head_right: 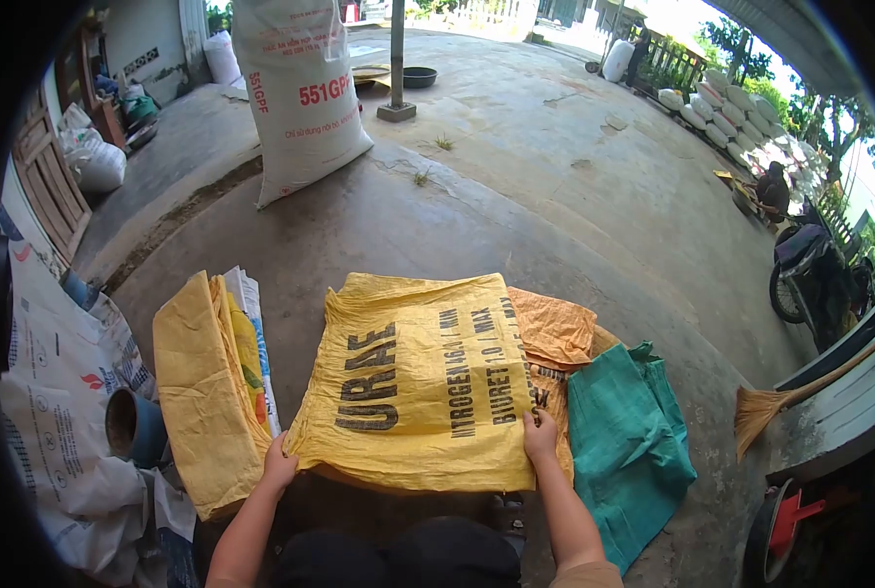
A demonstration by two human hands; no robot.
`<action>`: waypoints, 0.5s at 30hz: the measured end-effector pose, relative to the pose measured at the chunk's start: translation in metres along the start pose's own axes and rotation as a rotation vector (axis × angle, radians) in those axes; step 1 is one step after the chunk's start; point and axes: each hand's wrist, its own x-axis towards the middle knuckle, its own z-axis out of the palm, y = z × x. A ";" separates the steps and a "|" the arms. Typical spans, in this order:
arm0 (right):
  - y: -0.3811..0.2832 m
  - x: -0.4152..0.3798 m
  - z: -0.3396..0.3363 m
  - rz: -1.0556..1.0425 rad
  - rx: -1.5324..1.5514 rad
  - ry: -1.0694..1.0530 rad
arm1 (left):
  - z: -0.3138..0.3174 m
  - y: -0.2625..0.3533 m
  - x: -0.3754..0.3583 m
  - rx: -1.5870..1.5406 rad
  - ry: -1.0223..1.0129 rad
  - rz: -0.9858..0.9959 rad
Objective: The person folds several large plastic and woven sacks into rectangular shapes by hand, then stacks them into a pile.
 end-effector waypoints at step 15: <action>-0.187 0.016 -0.067 -0.358 0.423 0.335 | -0.005 0.150 0.086 -0.223 0.138 0.463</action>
